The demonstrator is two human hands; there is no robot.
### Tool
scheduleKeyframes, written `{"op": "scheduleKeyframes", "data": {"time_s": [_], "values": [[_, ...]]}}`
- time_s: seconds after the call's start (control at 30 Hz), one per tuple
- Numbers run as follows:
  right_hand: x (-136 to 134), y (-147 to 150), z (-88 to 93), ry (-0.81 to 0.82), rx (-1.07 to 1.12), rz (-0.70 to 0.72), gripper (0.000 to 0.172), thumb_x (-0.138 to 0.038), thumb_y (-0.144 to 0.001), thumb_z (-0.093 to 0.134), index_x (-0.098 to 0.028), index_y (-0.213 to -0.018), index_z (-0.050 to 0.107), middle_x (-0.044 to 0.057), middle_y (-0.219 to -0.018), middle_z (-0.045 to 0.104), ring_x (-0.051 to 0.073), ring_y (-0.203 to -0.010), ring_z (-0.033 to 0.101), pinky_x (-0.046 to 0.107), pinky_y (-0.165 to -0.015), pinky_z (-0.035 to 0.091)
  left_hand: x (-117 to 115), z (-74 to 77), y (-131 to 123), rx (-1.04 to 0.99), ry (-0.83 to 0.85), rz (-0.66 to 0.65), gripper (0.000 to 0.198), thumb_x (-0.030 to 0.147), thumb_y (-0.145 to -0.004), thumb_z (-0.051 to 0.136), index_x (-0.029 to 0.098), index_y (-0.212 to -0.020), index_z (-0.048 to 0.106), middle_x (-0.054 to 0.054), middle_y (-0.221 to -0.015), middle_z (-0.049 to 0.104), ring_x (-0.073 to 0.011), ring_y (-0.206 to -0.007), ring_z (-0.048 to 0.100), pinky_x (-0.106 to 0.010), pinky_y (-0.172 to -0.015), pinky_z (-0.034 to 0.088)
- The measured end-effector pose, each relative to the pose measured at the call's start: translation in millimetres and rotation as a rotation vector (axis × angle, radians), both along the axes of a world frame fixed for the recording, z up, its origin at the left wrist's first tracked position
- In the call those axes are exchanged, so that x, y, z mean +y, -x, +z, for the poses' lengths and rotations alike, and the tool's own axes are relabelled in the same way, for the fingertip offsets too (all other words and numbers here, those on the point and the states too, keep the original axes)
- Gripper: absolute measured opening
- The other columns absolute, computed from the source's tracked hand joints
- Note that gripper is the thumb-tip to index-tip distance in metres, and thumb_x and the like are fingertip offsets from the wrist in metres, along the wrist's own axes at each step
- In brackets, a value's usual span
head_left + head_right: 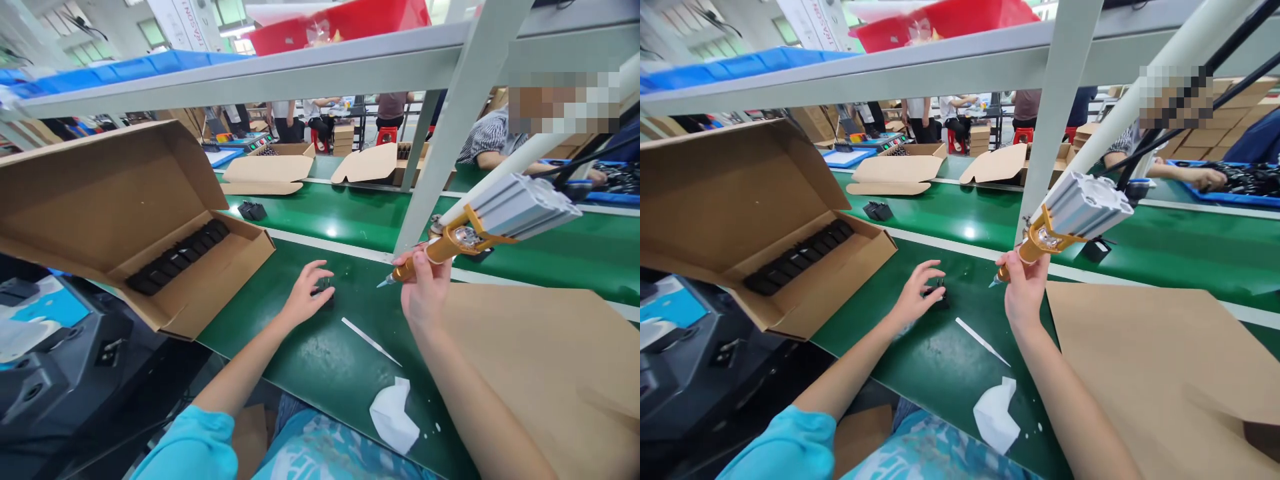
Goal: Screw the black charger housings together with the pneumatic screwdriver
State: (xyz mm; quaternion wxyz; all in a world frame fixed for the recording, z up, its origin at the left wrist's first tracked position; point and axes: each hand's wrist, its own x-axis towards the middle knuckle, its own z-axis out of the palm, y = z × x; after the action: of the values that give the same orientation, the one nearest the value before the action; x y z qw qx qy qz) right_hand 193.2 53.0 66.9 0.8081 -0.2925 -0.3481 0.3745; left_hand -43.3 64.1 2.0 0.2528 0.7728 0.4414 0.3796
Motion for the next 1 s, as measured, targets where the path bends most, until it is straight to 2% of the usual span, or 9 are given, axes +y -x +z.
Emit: {"op": "scheduleKeyframes", "data": {"time_s": [0.13,0.2,0.3,0.43,0.57,0.63,0.73,0.83,1.0], "values": [[-4.4,-4.9,-1.0,-0.008,-0.015,-0.010,0.032,-0.034,-0.076,0.076,-0.030,-0.097,0.052,-0.009,-0.090,0.056,0.007,-0.062,0.064,0.025,-0.064,0.052,-0.7,-9.3,11.5,-0.282,0.196,0.154,0.036,0.040,-0.084,0.067,0.022,-0.114,0.060,-0.011,-0.126,0.057,-0.0201,-0.103,0.063,-0.026,-0.068,0.057],[-5.1,-6.3,-0.9,-0.014,-0.021,-0.016,0.032,-0.032,-0.076,0.075,-0.031,-0.097,0.051,-0.009,-0.093,0.056,0.007,-0.062,0.064,0.026,-0.064,0.053,-0.5,-14.2,14.1,-0.337,0.257,0.198,0.036,0.042,-0.082,0.069,0.020,-0.109,0.062,-0.009,-0.113,0.065,-0.0183,-0.094,0.065,-0.027,-0.071,0.056],[-5.5,-6.9,-1.0,-0.013,-0.031,-0.003,0.033,-0.034,-0.075,0.076,-0.031,-0.097,0.051,-0.008,-0.088,0.056,0.007,-0.062,0.064,0.027,-0.064,0.053,-2.5,-18.1,18.9,-0.334,0.284,0.218,0.032,0.045,-0.082,0.068,0.018,-0.098,0.067,-0.007,-0.102,0.070,-0.0189,-0.090,0.066,-0.029,-0.076,0.055],[-7.5,-4.8,-2.1,0.034,-0.054,0.032,0.028,-0.038,-0.076,0.075,-0.028,-0.095,0.056,-0.007,-0.084,0.057,0.008,-0.064,0.064,0.025,-0.061,0.050,-13.6,-20.0,27.9,-0.183,0.301,0.276,0.033,0.049,-0.085,0.062,0.018,-0.091,0.072,-0.007,-0.096,0.074,-0.0226,-0.089,0.069,-0.032,-0.077,0.055],[-11.7,-0.6,-1.9,0.062,-0.083,0.048,0.025,-0.040,-0.081,0.069,-0.028,-0.100,0.060,-0.005,-0.082,0.060,0.010,-0.069,0.064,0.028,-0.069,0.052,-33.0,-20.7,23.1,0.121,0.170,0.306,0.036,0.048,-0.093,0.051,0.022,-0.106,0.072,-0.006,-0.109,0.074,-0.0246,-0.100,0.068,-0.037,-0.088,0.052],[-14.5,2.0,-0.3,0.071,-0.082,0.058,0.026,-0.042,-0.081,0.069,-0.029,-0.102,0.061,-0.004,-0.083,0.060,0.011,-0.072,0.064,0.030,-0.074,0.053,-40.5,-19.5,12.7,0.290,0.118,0.314,0.041,0.050,-0.088,0.059,0.024,-0.119,0.066,-0.007,-0.118,0.071,-0.0270,-0.109,0.065,-0.039,-0.092,0.050],[-19.9,7.1,3.2,0.072,-0.060,0.109,0.028,-0.044,-0.078,0.071,-0.030,-0.100,0.061,-0.002,-0.095,0.061,0.011,-0.076,0.063,0.031,-0.076,0.055,-45.3,-15.4,-7.0,0.450,0.185,0.311,0.047,0.048,-0.081,0.068,0.023,-0.120,0.061,-0.008,-0.112,0.071,-0.0289,-0.103,0.066,-0.037,-0.082,0.052],[-26.5,13.6,5.4,0.044,-0.046,0.211,0.033,-0.044,-0.075,0.075,-0.030,-0.100,0.060,-0.002,-0.100,0.060,0.011,-0.072,0.063,0.031,-0.073,0.056,-48.3,-9.5,-24.5,0.442,0.252,0.252,0.034,0.042,-0.088,0.063,0.023,-0.115,0.058,-0.004,-0.102,0.072,-0.0253,-0.092,0.069,-0.033,-0.075,0.051],[-37.2,23.2,4.4,-0.023,-0.081,0.398,0.029,-0.039,-0.079,0.072,-0.029,-0.104,0.061,-0.002,-0.090,0.060,0.011,-0.068,0.063,0.030,-0.068,0.056,-59.2,1.0,-42.0,0.348,0.212,0.174,0.033,0.042,-0.087,0.064,0.025,-0.114,0.056,-0.002,-0.099,0.072,-0.0219,-0.088,0.069,-0.029,-0.071,0.049]]}}
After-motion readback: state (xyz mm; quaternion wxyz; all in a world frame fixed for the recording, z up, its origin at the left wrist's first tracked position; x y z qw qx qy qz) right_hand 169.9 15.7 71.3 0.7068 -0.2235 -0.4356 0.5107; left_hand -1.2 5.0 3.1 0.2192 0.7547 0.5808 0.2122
